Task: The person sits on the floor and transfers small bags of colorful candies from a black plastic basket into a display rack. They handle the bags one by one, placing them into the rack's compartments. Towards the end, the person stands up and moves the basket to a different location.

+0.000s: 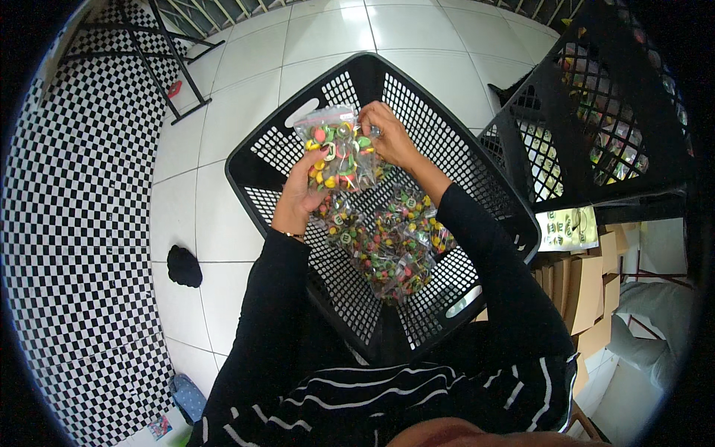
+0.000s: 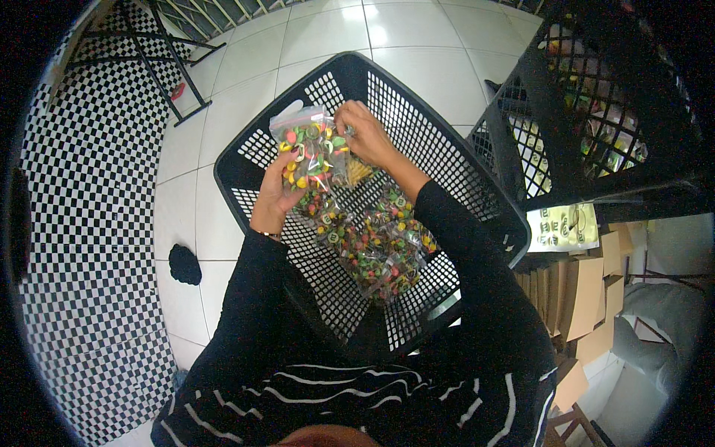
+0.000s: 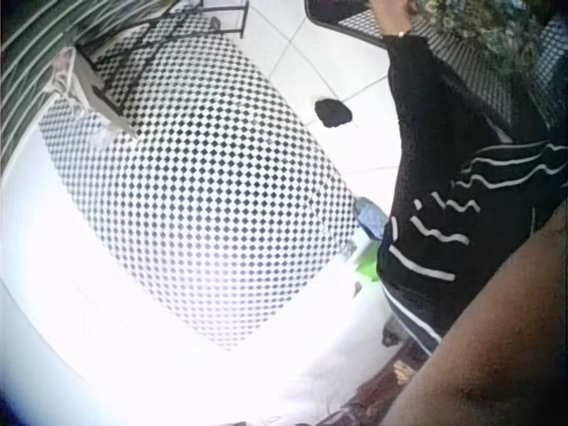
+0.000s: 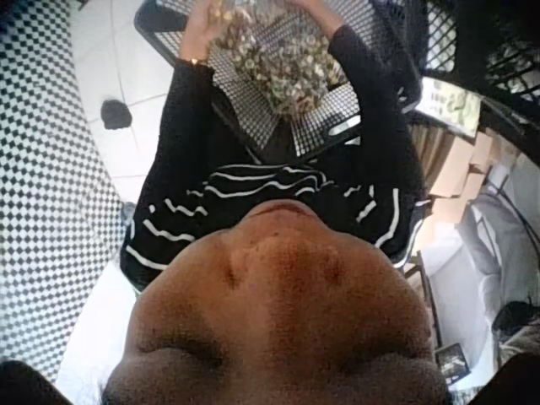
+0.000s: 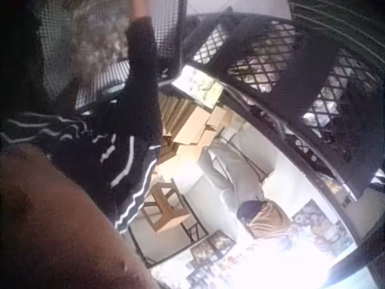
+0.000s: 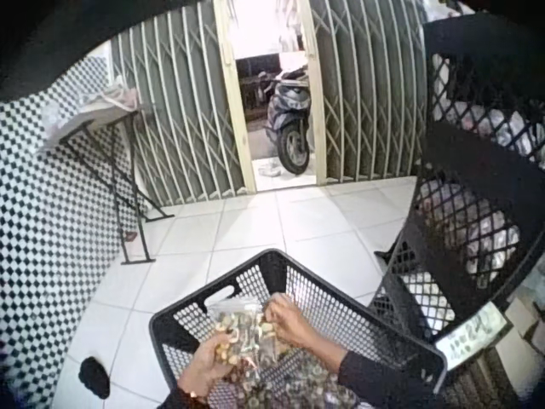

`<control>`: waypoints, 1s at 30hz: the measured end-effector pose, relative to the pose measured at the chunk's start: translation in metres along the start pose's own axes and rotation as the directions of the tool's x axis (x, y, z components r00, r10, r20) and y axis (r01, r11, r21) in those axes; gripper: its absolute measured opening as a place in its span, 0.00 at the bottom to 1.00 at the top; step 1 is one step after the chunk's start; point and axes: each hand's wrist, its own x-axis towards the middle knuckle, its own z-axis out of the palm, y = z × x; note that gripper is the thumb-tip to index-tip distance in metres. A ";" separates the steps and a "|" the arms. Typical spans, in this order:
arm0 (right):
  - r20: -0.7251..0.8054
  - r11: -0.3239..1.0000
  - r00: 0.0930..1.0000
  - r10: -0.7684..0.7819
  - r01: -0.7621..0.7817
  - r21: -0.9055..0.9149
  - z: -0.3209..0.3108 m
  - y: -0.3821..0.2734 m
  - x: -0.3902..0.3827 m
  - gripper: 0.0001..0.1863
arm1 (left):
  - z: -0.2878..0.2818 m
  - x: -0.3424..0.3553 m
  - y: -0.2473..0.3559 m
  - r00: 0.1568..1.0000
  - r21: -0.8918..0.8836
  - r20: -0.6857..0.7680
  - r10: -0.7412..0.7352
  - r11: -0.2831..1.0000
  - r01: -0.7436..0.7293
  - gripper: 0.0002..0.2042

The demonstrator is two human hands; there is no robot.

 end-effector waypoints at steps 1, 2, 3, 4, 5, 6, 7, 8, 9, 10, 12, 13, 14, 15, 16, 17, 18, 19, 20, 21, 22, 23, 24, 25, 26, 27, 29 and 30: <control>0.002 0.999 1.000 -0.011 0.010 0.033 0.004 0.000 0.001 0.15 | -0.001 0.000 0.001 1.000 0.004 0.009 0.011 1.000 -0.011 0.16; 0.005 0.995 0.999 0.033 -0.034 0.091 0.006 0.001 0.001 0.16 | -0.002 -0.002 0.001 0.999 0.016 0.003 0.038 0.999 -0.038 0.16; 0.012 0.986 0.997 0.077 -0.078 0.149 0.008 0.002 0.001 0.18 | -0.004 0.000 0.002 0.999 -0.009 -0.042 0.024 1.000 -0.024 0.17; 0.019 0.991 0.993 0.118 -0.119 0.060 0.005 0.008 -0.003 0.22 | -0.001 0.000 0.003 0.999 -0.012 -0.034 0.033 0.999 -0.033 0.17; 0.097 0.943 0.955 0.281 -0.293 0.158 0.005 0.014 -0.010 0.22 | 0.003 -0.003 0.005 0.999 -0.015 -0.028 0.046 0.999 -0.046 0.18; 0.188 0.925 0.921 0.341 -0.364 0.105 0.009 0.034 -0.022 0.20 | 0.006 -0.004 0.008 0.997 -0.016 -0.021 0.074 0.997 -0.074 0.19; 0.266 0.905 0.878 0.398 -0.422 0.042 0.014 0.060 -0.039 0.18 | 0.000 0.000 0.009 0.996 -0.049 0.010 0.085 0.995 -0.084 0.18; 0.376 0.922 0.844 0.382 -0.321 -0.217 0.016 0.081 -0.058 0.15 | 0.001 0.001 0.009 0.994 -0.070 -0.020 0.104 0.992 -0.106 0.18; 0.536 0.863 0.687 0.491 -0.298 -0.408 0.023 0.079 -0.066 0.16 | -0.002 -0.002 0.010 0.989 -0.090 -0.068 0.132 0.986 -0.138 0.17; 0.632 0.786 0.489 0.601 -0.217 -0.579 0.029 0.074 -0.075 0.17 | -0.002 -0.006 0.012 0.987 -0.094 -0.071 0.146 0.984 -0.152 0.17; 0.610 0.687 0.329 0.720 -0.220 -0.692 0.038 0.102 -0.124 0.18 | 0.012 -0.002 0.010 0.989 -0.101 -0.039 0.145 0.984 -0.148 0.17; 0.597 0.684 0.357 0.719 -0.211 -0.698 0.043 0.106 -0.138 0.18 | 0.010 -0.002 0.010 0.988 -0.097 -0.032 0.149 0.984 -0.152 0.17; 0.583 0.681 0.385 0.716 -0.199 -0.705 0.047 0.105 -0.149 0.18 | 0.008 -0.002 0.011 0.987 -0.095 -0.025 0.156 0.983 -0.158 0.17; 0.568 0.677 0.412 0.712 -0.189 -0.711 0.051 0.104 -0.161 0.19 | 0.006 -0.003 0.012 0.987 -0.093 -0.017 0.161 0.982 -0.162 0.17; 0.552 0.672 0.439 0.709 -0.180 -0.719 0.053 0.101 -0.170 0.19 | 0.006 -0.004 0.012 0.987 -0.093 -0.021 0.158 0.983 -0.159 0.17; 0.535 0.665 0.465 0.705 -0.172 -0.726 0.055 0.100 -0.178 0.19 | 0.006 -0.004 0.011 0.988 -0.095 -0.025 0.154 0.983 -0.155 0.18; 0.518 0.658 0.491 0.700 -0.165 -0.734 0.056 0.101 -0.182 0.19 | 0.006 -0.004 0.011 0.988 -0.096 -0.028 0.149 0.984 -0.151 0.18; 0.573 0.674 0.395 0.718 -0.187 -0.715 0.055 0.102 -0.173 0.21 | 0.005 -0.004 0.012 0.988 -0.093 -0.030 0.148 0.984 -0.150 0.18; 0.622 0.684 0.293 0.726 -0.214 -0.698 0.052 0.103 -0.157 0.23 | 0.004 -0.003 0.012 0.989 -0.091 -0.031 0.146 0.985 -0.148 0.18; 0.664 0.690 0.189 0.723 -0.242 -0.682 0.048 0.104 -0.141 0.25 | 0.004 -0.001 0.011 0.989 -0.089 -0.031 0.143 0.985 -0.145 0.18; 0.686 0.714 0.205 0.698 -0.124 -0.689 0.045 0.108 -0.129 0.31 | 0.003 0.002 0.011 0.990 -0.071 -0.021 0.137 0.988 -0.138 0.19; 0.642 0.753 0.401 0.654 -0.267 -0.601 0.039 0.101 -0.120 0.27 | -0.001 0.001 0.011 0.990 -0.052 -0.025 0.139 0.989 -0.140 0.21; 0.691 0.811 0.428 0.583 -0.353 -0.466 0.035 0.097 -0.102 0.25 | -0.006 -0.001 0.012 0.990 -0.033 -0.030 0.140 0.989 -0.141 0.22; 0.726 0.842 0.459 0.512 -0.433 -0.321 0.026 0.083 -0.077 0.23 | -0.008 -0.002 0.012 0.986 -0.043 -0.045 0.160 0.986 -0.162 0.23; 0.687 0.885 0.593 0.420 -0.437 -0.164 0.018 0.078 -0.063 0.22 | -0.004 -0.001 0.011 0.984 -0.052 -0.046 0.172 0.983 -0.175 0.23; 0.619 0.912 0.716 0.325 -0.410 -0.004 0.011 0.076 -0.052 0.21 | -0.001 -0.001 0.011 0.981 -0.061 -0.050 0.187 0.980 -0.190 0.23; 0.439 0.947 0.872 0.215 -0.297 0.126 0.002 0.064 -0.034 0.20 | 0.007 -0.002 0.013 0.969 -0.077 -0.051 0.243 0.966 -0.247 0.22; 0.354 0.967 0.916 0.189 -0.237 0.096 -0.001 0.055 -0.024 0.19 | 0.009 -0.003 0.013 0.961 -0.084 -0.055 0.272 0.957 -0.276 0.22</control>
